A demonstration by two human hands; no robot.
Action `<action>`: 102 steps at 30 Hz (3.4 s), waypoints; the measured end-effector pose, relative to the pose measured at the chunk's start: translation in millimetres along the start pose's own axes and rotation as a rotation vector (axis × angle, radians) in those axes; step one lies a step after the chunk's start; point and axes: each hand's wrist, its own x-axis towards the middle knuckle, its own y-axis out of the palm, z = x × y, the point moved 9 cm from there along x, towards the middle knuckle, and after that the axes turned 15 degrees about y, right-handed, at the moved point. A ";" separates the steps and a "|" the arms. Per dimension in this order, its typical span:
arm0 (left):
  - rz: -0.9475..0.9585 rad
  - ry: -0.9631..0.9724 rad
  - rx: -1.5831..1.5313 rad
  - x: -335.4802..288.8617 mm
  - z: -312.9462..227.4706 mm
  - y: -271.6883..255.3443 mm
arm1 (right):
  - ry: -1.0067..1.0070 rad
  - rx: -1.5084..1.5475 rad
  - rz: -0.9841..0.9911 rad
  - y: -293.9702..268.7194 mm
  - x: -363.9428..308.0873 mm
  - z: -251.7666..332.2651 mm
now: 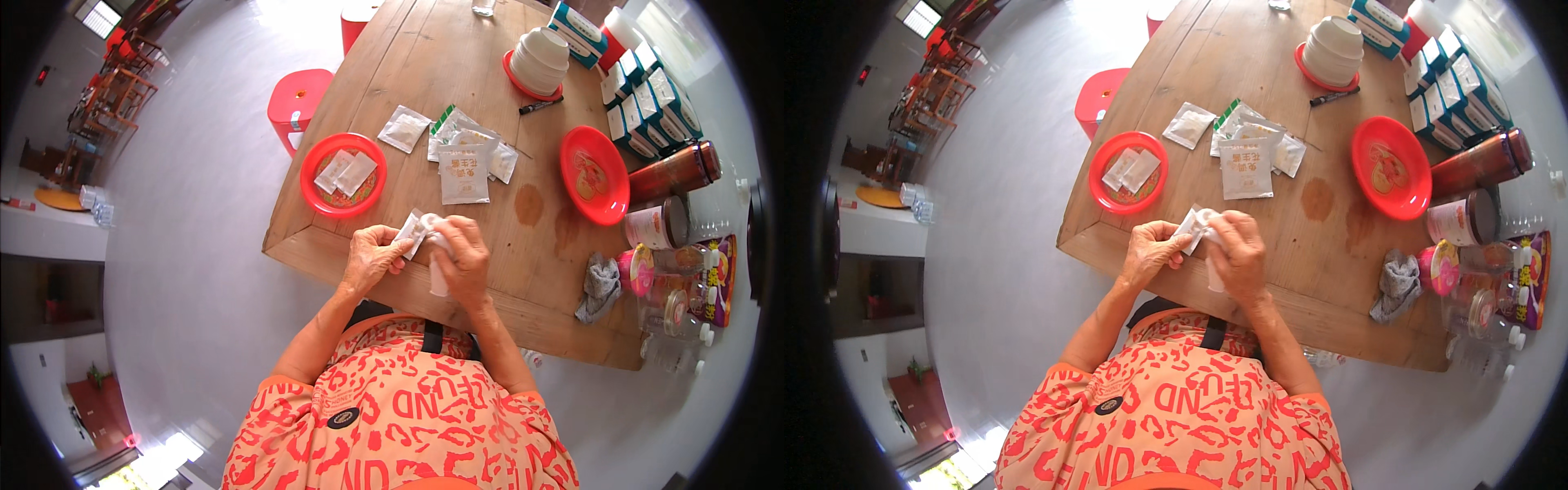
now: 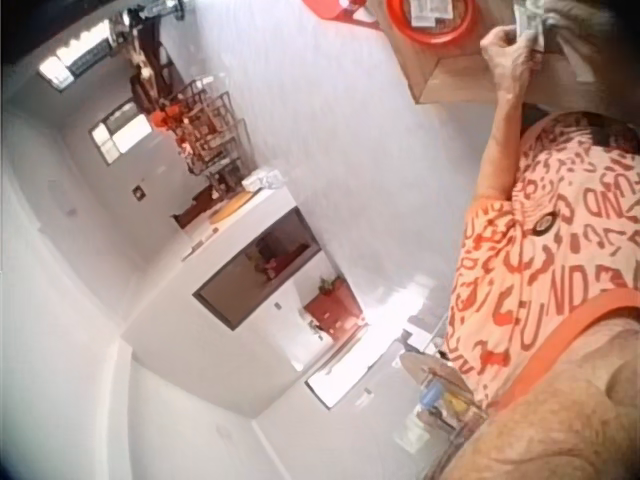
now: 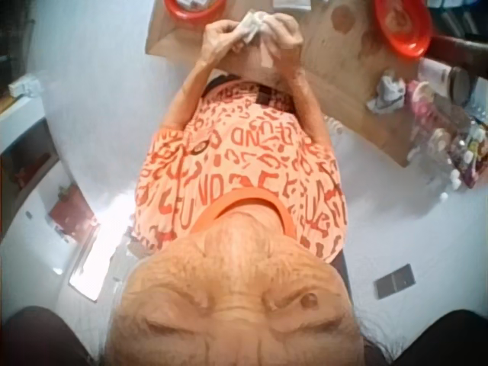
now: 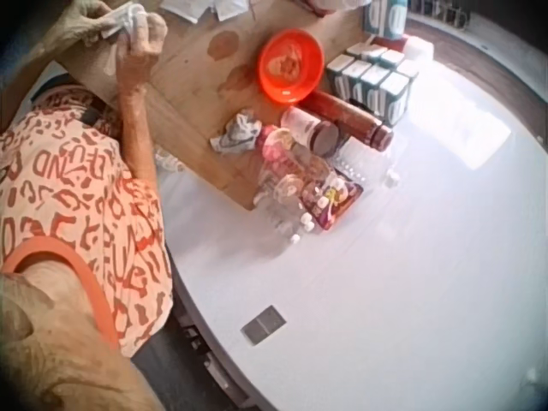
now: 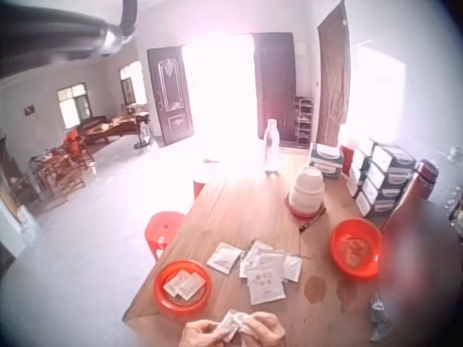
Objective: The person stands at a wooden table and repeatedly wipes small, sealed white packets with a white cloth. They handle the packets one at a time, picking them up from the table or a red bowl, wiping them thoroughly, and placing them back down.
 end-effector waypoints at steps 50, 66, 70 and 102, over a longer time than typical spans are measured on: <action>0.030 -0.066 -0.188 -5.4 15.4 -20.4 | -0.272 -0.262 0.122 67.4 -3.0 15.9; -0.049 -0.084 -0.255 -4.9 22.5 -21.6 | -0.226 -0.293 0.116 67.6 3.6 11.5; -0.030 -0.062 -0.222 -4.0 18.1 -20.7 | -0.282 -0.214 0.222 64.8 -15.6 11.7; 0.004 -0.107 -0.184 -2.5 20.4 -20.0 | -0.106 -0.426 -0.032 68.0 26.9 -3.4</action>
